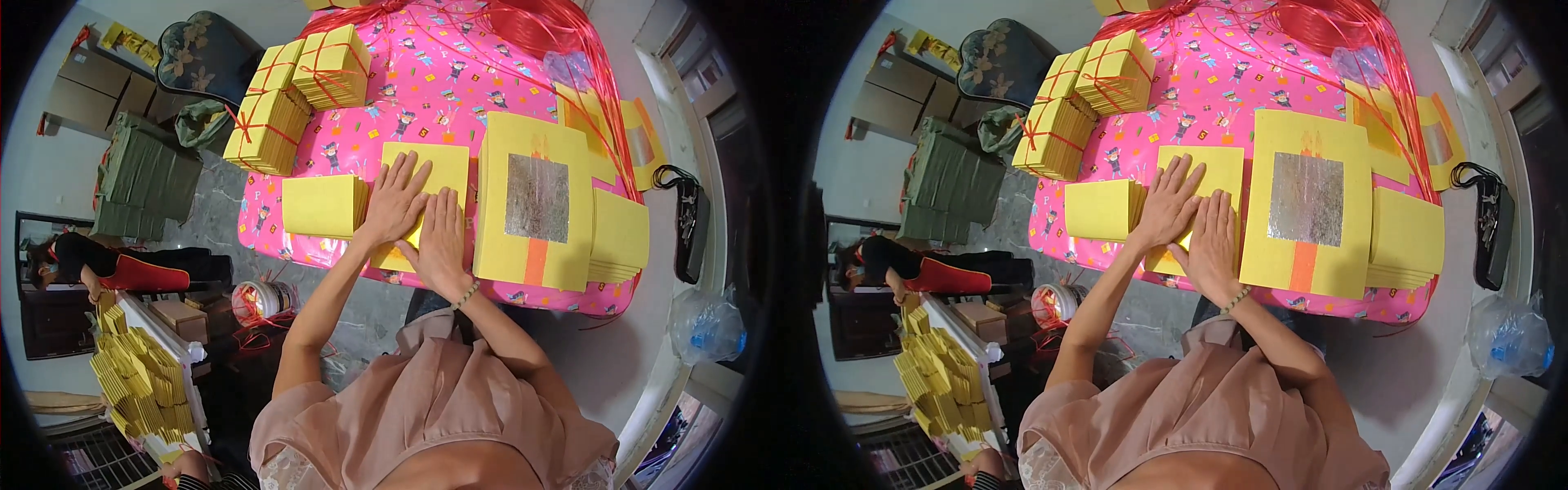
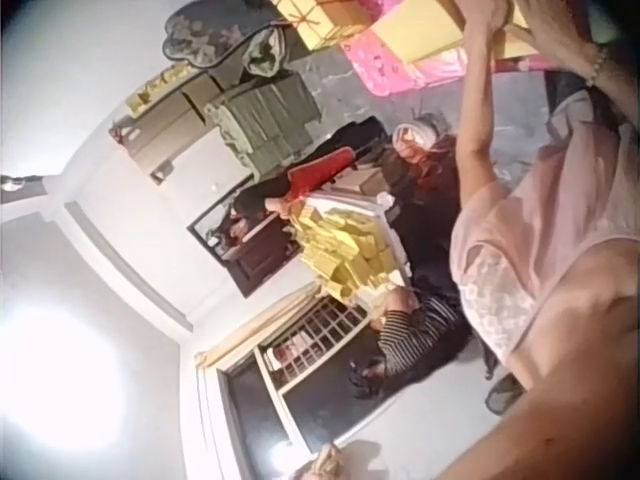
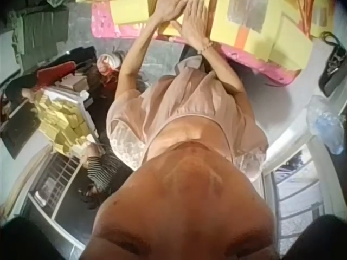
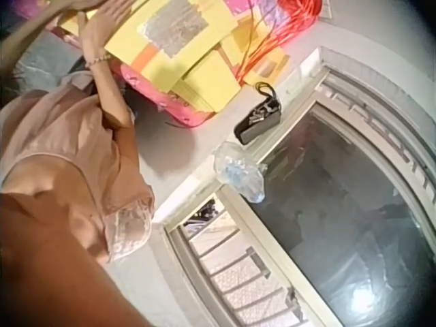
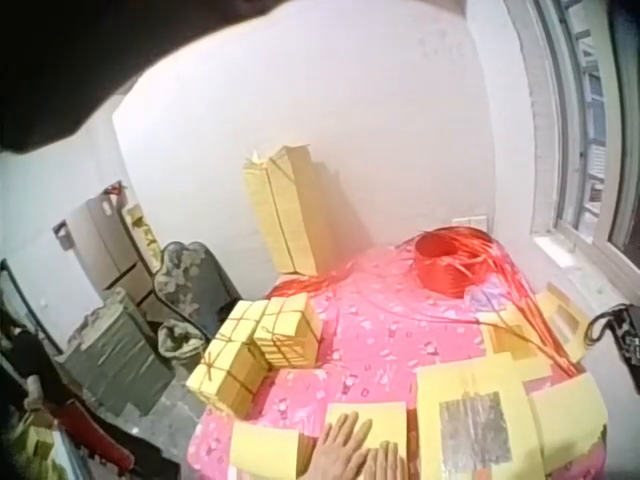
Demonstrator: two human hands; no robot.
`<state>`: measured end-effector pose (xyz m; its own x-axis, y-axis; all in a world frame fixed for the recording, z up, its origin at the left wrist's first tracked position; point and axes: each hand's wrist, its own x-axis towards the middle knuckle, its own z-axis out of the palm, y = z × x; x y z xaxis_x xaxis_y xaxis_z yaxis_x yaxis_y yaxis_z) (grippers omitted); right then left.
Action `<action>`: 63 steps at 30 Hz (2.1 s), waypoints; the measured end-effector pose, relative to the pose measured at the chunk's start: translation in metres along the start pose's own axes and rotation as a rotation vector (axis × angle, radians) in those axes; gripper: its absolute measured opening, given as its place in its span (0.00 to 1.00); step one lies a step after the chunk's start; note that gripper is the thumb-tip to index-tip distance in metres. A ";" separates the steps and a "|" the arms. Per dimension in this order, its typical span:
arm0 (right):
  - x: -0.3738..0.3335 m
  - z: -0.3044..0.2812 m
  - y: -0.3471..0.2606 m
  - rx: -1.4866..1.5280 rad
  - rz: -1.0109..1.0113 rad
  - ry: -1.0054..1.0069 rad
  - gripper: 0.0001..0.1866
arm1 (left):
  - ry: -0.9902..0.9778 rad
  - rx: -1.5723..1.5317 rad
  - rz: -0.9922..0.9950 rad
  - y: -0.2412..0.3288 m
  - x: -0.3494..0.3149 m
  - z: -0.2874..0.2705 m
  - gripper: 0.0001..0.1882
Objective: Stacking and organizing ritual paper (joss paper) with gold foil centers on a table.
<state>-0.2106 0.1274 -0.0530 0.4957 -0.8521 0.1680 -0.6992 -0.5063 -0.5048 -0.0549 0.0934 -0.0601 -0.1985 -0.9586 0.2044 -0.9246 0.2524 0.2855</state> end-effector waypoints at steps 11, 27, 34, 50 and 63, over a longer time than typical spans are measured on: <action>-0.005 -0.003 0.003 0.041 0.046 0.032 0.50 | -0.053 0.011 0.033 -0.004 0.001 -0.005 0.41; -0.026 -0.019 -0.014 0.400 -0.057 0.194 0.41 | 0.002 -0.063 0.103 -0.011 0.019 -0.033 0.32; -0.023 -0.022 -0.017 0.555 -0.053 0.157 0.39 | 0.488 -0.375 -0.029 -0.002 0.004 -0.043 0.23; -0.020 -0.051 -0.033 1.311 0.063 0.149 0.21 | 0.662 -1.809 -0.645 0.039 -0.058 -0.062 0.24; -0.021 -0.049 -0.029 1.284 0.074 0.152 0.12 | 0.561 -1.794 -0.587 0.053 -0.065 -0.061 0.26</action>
<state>-0.2261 0.1539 -0.0009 0.3550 -0.9216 0.1566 0.3113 -0.0414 -0.9494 -0.0714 0.1773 -0.0012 0.3979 -0.9079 -0.1320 0.5828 0.1390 0.8007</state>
